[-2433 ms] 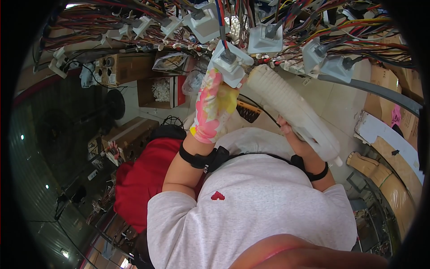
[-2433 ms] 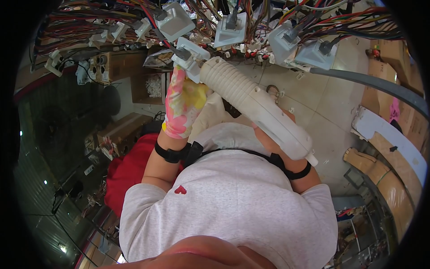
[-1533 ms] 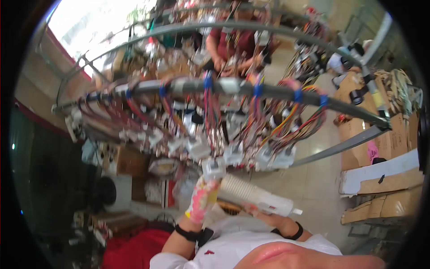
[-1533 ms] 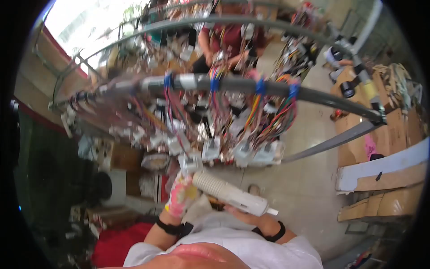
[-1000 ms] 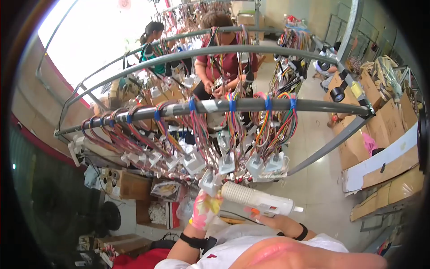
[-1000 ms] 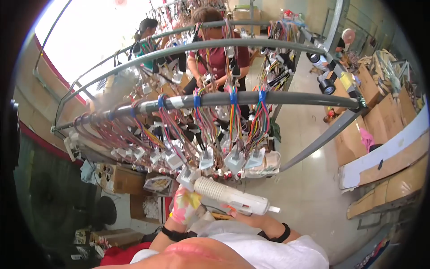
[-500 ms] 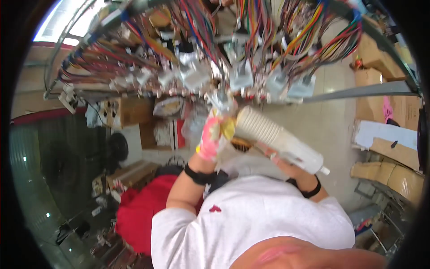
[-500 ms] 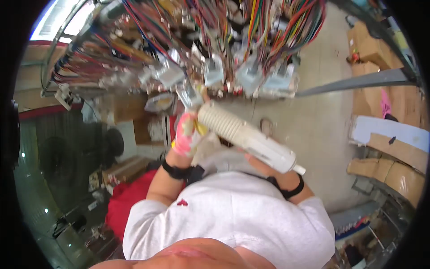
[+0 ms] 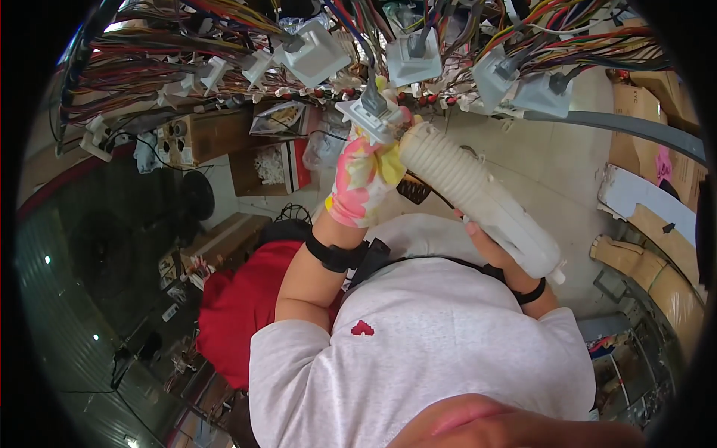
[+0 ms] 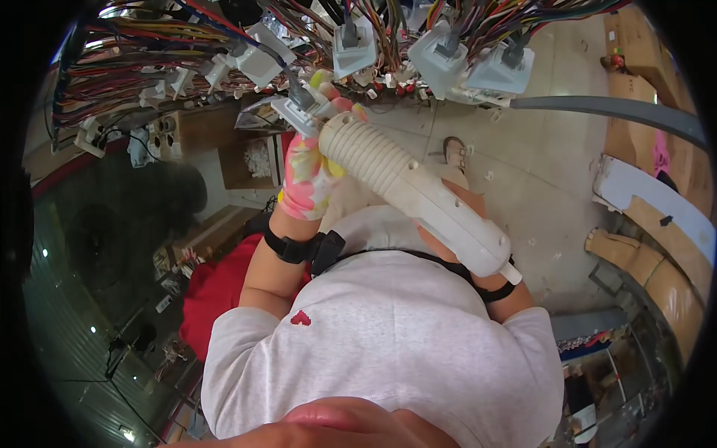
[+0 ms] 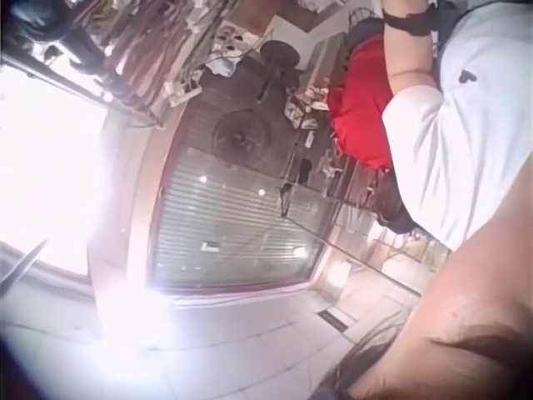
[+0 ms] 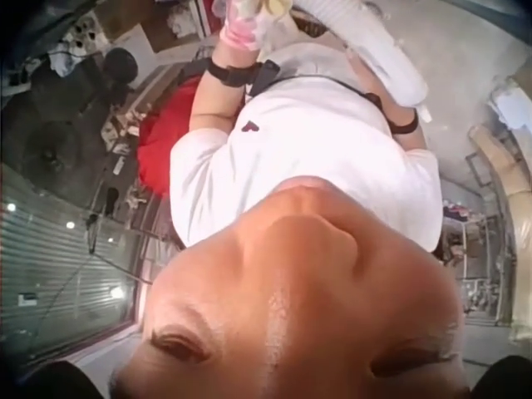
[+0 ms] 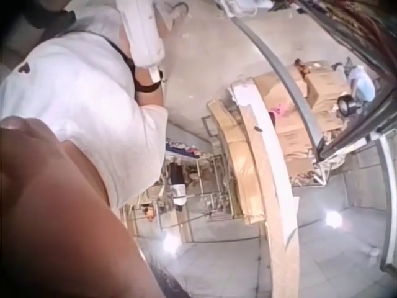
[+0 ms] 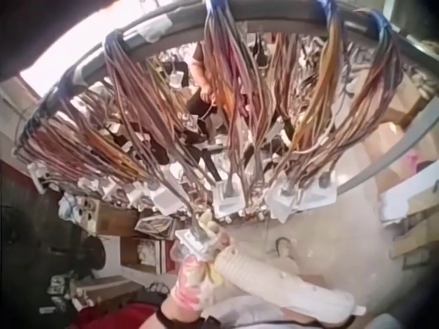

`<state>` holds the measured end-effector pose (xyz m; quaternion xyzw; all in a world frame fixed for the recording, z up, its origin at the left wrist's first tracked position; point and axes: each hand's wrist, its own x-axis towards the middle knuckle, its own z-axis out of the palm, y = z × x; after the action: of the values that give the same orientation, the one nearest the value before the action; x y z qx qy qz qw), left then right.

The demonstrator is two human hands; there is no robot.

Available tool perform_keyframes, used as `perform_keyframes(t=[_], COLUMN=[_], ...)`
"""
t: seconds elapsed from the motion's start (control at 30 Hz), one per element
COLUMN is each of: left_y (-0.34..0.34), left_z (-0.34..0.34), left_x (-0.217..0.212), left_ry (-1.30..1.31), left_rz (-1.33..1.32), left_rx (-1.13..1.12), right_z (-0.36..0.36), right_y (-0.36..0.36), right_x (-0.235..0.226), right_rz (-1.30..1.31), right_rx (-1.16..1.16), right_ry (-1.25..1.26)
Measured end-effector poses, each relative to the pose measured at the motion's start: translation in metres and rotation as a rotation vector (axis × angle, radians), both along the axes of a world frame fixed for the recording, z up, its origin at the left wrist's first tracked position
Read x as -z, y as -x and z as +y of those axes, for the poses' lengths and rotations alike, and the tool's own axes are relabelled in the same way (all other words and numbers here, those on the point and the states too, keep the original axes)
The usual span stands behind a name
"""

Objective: The person uses a glue gun to apply glue to the wire entry points of several connectors mounted on a rack.

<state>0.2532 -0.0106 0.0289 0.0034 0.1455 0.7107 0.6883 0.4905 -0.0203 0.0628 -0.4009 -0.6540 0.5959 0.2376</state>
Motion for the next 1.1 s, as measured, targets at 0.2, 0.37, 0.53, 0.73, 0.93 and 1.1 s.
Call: perform_keyframes(t=[0.2, 0.37, 0.53, 0.73, 0.93, 1.1], left_y=[0.001, 0.001, 0.002, 0.003, 0.001, 0.002], left_z=[0.004, 0.007, 0.006, 0.006, 0.010, 0.010], left_x=[-0.003, -0.002, -0.001, 0.001, -0.001, 0.001], left_ry=[-0.049, -0.037, 0.008, -0.017, -0.031, -0.004], left_rz=[-0.010, 0.046, 0.006, -0.004, -0.018, -0.028], left_rx=[-0.019, -0.022, -0.028, -0.028, -0.041, -0.053], right_z=[0.002, 0.004, 0.007, 0.011, 0.006, 0.007], right_y=[0.004, 0.009, 0.012, 0.008, 0.004, -0.001], right_x=[0.002, 0.003, 0.008, -0.001, 0.015, 0.023], right_rz=[-0.047, -0.019, 0.033, -0.167, 0.020, -0.002], right_rx=[0.018, 0.031, 0.068, -0.039, 0.059, -0.001], right_ry=[-0.019, -0.043, -0.070, -0.246, -0.053, -0.157])
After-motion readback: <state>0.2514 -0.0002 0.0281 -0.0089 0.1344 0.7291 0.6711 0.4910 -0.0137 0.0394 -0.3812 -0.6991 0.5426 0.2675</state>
